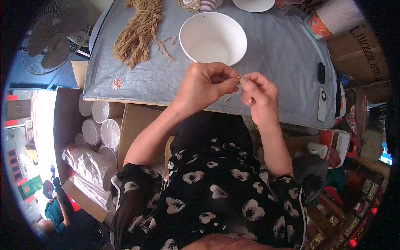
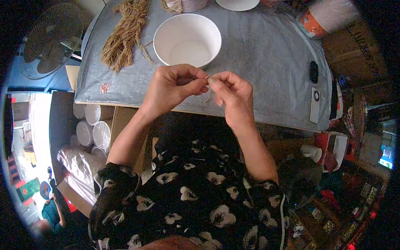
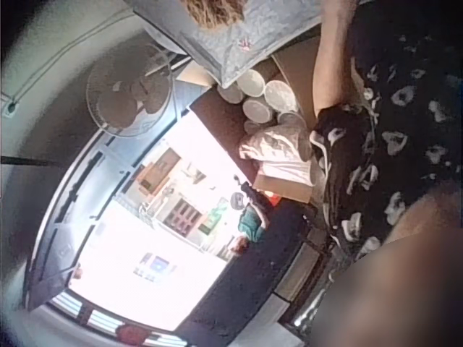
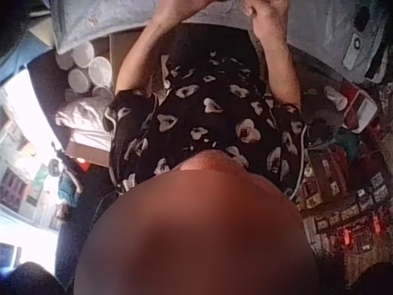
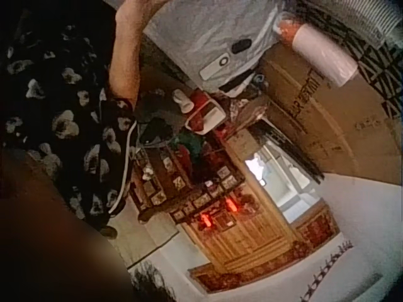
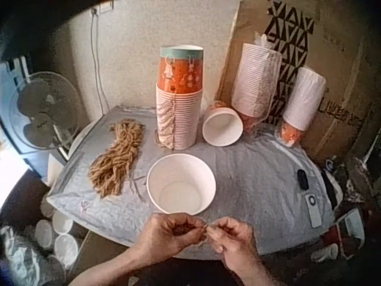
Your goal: Attach string handles to paper buckets for packaging.
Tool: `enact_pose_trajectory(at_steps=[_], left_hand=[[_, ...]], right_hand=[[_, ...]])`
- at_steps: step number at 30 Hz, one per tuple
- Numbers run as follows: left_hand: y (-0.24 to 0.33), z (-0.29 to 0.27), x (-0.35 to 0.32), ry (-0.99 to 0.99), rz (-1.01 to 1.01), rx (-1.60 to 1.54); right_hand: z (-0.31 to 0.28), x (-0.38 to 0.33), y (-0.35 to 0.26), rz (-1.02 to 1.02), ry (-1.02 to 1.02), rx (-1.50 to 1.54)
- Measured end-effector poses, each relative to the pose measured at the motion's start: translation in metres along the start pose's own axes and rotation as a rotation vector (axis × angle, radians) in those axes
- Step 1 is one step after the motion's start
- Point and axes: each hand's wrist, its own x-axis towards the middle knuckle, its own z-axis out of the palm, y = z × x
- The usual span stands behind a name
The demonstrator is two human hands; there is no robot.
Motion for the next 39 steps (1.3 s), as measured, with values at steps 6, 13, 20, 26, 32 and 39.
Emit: enact_pose_trajectory(at_steps=[6,13,20,26,32,39], left_hand=[[0.000,-0.005,0.001,-0.116,-0.017,-0.090],[-0.010,-0.011,0.004,-0.150,-0.015,-0.053],[-0.007,-0.013,0.004,-0.127,-0.023,-0.126],[-0.005,-0.018,0.004,-0.126,-0.047,-0.090],[-0.004,-0.023,0.004,-0.171,-0.040,-0.085],[-0.009,-0.020,0.006,-0.171,-0.027,-0.204]], right_hand=[[-0.002,0.001,-0.008,0.061,0.008,0.054],[-0.001,0.002,-0.011,0.135,-0.074,-0.067],[-0.003,0.000,-0.011,0.083,-0.149,-0.140],[-0.004,0.003,-0.012,0.026,-0.182,-0.265],[-0.011,0.009,-0.012,0.049,-0.271,-0.236],[-0.010,0.009,-0.005,0.072,-0.239,-0.013]])
